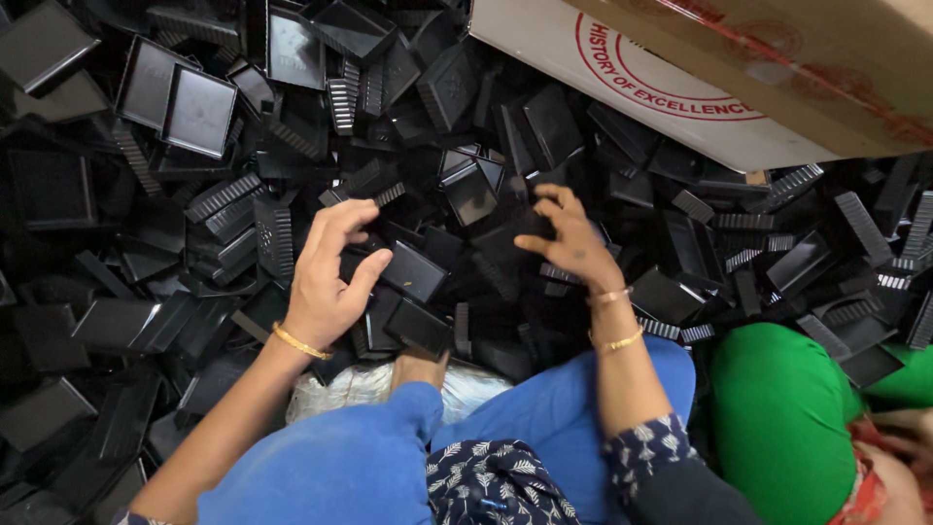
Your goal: The person sits on the floor surrounded by a large pile of small black plastic trays. They repeatedly pick up individual trays, open them to inspect the interior, and place them back into the pile. The person continues this repetitive inspection process throughout the clip.
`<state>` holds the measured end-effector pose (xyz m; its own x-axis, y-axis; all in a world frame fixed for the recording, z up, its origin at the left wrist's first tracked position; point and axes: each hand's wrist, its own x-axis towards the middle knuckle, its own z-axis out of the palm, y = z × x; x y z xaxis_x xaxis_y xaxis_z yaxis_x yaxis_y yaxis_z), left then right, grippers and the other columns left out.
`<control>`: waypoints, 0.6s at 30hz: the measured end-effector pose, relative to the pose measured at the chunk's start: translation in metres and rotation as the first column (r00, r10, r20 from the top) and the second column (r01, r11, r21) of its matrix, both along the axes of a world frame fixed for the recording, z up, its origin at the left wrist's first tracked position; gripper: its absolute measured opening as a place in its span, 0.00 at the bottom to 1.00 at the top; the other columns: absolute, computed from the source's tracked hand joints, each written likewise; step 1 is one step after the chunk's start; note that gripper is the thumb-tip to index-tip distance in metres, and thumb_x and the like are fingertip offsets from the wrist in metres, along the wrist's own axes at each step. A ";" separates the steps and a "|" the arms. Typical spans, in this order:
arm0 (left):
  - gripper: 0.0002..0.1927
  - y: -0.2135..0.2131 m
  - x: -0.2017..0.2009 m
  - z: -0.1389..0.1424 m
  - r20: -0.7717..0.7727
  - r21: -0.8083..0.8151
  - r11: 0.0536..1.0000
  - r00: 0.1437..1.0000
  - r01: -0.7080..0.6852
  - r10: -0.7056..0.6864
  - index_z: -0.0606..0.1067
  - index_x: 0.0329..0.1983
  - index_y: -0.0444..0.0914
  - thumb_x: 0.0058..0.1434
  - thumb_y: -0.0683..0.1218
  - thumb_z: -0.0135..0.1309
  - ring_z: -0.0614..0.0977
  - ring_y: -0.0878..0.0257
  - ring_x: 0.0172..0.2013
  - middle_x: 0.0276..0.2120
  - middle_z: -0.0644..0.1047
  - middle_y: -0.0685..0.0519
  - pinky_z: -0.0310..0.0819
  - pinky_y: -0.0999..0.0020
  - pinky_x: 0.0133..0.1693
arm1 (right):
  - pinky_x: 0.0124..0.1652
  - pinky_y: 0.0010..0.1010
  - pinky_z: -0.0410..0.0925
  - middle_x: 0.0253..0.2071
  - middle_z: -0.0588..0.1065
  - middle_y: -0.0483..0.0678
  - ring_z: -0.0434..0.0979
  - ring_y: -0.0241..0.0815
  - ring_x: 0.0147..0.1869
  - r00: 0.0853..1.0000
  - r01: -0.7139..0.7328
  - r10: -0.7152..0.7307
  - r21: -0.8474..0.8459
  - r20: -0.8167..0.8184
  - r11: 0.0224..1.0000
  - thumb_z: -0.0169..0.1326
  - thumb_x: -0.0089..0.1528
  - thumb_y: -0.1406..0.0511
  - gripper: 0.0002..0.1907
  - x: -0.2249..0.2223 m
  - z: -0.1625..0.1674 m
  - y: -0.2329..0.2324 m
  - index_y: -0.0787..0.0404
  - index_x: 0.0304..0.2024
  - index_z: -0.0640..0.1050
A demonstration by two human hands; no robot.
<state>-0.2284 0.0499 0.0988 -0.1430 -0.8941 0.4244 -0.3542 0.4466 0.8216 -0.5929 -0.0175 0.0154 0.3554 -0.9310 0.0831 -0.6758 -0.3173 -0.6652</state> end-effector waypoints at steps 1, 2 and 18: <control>0.22 0.000 0.000 -0.001 0.008 0.009 1.000 1.000 0.006 -0.006 0.71 0.60 0.33 0.63 0.39 0.59 0.79 0.54 0.51 0.59 0.73 0.43 0.77 0.65 0.52 | 0.60 0.41 0.63 0.64 0.67 0.62 0.66 0.59 0.66 0.998 -0.056 0.056 -0.026 0.006 0.998 0.70 0.54 0.59 0.26 -0.005 -0.010 -0.005 0.68 0.49 0.78; 0.21 0.001 0.000 -0.003 0.014 0.018 1.000 1.000 0.011 -0.011 0.72 0.58 0.33 0.63 0.39 0.59 0.79 0.55 0.49 0.59 0.73 0.43 0.77 0.65 0.50 | 0.61 0.44 0.61 0.68 0.63 0.65 0.63 0.62 0.68 0.993 -0.113 0.114 -0.051 0.009 0.992 0.71 0.54 0.58 0.27 -0.008 -0.021 -0.008 0.68 0.49 0.79; 0.10 -0.006 0.048 0.005 0.054 -0.259 0.939 0.968 -0.225 0.247 0.76 0.49 0.34 0.66 0.34 0.58 0.80 0.56 0.46 0.50 0.77 0.46 0.75 0.66 0.51 | 0.55 0.43 0.68 0.54 0.74 0.55 0.74 0.59 0.58 0.939 0.199 -0.339 -0.898 0.060 0.392 0.67 0.52 0.65 0.18 0.032 0.230 0.025 0.58 0.44 0.79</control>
<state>-0.1803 0.0437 0.1038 0.0141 -0.7741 0.6329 -0.5373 0.5280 0.6577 -0.5606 0.0077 0.2455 0.1713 -0.4147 0.8937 -0.8846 -0.4641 -0.0458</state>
